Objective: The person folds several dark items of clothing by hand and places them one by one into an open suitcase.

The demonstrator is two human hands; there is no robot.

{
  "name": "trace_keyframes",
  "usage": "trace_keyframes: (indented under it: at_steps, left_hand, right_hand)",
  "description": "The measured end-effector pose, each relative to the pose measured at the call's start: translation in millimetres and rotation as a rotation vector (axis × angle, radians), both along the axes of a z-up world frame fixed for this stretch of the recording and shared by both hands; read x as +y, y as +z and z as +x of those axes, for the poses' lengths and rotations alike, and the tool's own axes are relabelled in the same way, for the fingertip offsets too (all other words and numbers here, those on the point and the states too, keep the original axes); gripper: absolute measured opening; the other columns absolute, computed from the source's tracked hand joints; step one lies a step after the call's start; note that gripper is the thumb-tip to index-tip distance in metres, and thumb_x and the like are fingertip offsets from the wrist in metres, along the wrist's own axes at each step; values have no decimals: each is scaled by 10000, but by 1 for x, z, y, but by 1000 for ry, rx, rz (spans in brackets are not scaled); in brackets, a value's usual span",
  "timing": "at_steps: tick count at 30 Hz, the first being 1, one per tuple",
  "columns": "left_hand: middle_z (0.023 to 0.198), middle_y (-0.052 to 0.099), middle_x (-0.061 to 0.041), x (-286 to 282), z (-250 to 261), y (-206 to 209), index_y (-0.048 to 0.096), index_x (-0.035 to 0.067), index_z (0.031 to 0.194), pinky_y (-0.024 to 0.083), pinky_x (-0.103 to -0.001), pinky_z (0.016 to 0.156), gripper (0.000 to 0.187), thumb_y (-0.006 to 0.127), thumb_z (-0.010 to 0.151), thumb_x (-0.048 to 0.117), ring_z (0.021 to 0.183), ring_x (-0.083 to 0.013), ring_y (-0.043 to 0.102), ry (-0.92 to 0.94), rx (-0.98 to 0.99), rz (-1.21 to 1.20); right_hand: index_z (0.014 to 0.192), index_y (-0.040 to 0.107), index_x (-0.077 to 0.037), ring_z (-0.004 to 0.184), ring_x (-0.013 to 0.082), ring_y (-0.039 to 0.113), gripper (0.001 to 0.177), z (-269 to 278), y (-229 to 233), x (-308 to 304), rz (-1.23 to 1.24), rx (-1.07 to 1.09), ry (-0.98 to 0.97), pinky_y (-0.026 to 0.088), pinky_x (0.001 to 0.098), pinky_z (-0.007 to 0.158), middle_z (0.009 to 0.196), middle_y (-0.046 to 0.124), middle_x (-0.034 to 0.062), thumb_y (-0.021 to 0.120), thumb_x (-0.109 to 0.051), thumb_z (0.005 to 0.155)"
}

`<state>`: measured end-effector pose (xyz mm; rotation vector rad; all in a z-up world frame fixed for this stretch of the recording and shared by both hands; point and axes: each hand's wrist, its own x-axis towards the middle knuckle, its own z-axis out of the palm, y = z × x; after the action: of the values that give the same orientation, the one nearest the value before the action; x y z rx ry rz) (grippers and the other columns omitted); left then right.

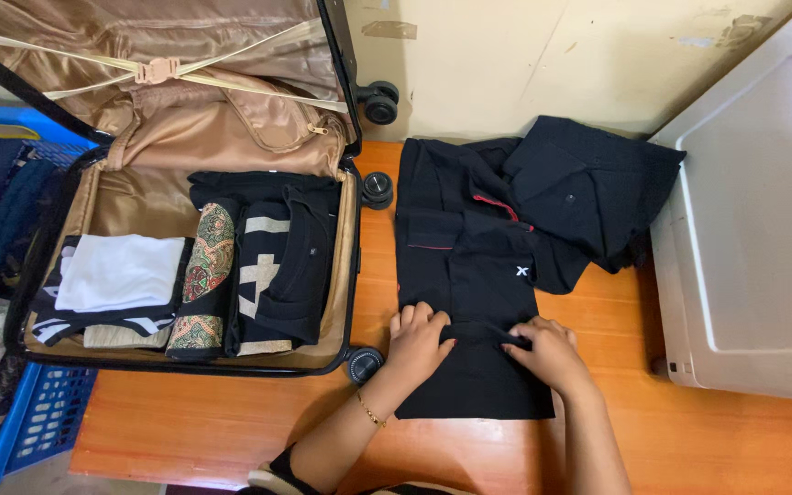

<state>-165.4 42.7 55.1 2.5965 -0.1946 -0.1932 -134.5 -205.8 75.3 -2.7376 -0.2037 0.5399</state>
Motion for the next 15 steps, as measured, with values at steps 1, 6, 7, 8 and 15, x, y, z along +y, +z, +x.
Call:
trace_keyframes:
  at_steps: [1, 6, 7, 8, 15]
  left_hand:
    - [1106, 582, -74, 1, -3, 2, 710, 141, 1069, 356, -463, 1012, 311, 818, 814, 284, 1116, -281, 509, -29, -81, -50]
    - [1169, 613, -36, 16, -23, 33, 701, 132, 968, 315, -465, 1122, 208, 823, 814, 202, 1236, -260, 523, -145, -188, -261]
    - [1209, 601, -54, 19, -28, 42, 690, 140, 1040, 331, -472, 1116, 280, 831, 810, 213, 1248, -280, 515, -174, -209, -284]
    - [1248, 589, -73, 22, -35, 51, 679, 147, 1111, 347, -478, 1110, 355, 839, 805, 225, 1260, -300, 507, -204, -227, -307]
    - [1372, 516, -140, 45, -70, 93, 480, 121, 1435, 417, -465, 1057, 782, 863, 766, 249, 1291, -346, 510, -273, -30, -415]
  right_hand:
    - [997, 804, -211, 1060, 220, 630, 268, -3, 7, -2, -1, 0, -3, 353, 413, 1020, 968, 727, 26, 800, -376, 785]
    - [955, 740, -111, 841, 230, 741, 264, -29, 58, -17, 313, 225, 62, 555, 345, 810, 861, 766, 70, 813, -278, 764]
    - [955, 740, -111, 841, 230, 741, 264, -36, 70, -20, 313, 225, 62, 555, 345, 810, 861, 766, 70, 813, -278, 764]
    - [959, 753, -118, 823, 235, 751, 251, -46, 81, -24, 354, 224, 118, 560, 340, 785, 856, 784, 67, 822, -235, 748]
    - [1081, 784, -206, 878, 263, 760, 349, -99, 105, -30, 242, 273, 302, 544, 337, 859, 926, 816, 50, 780, -115, 744]
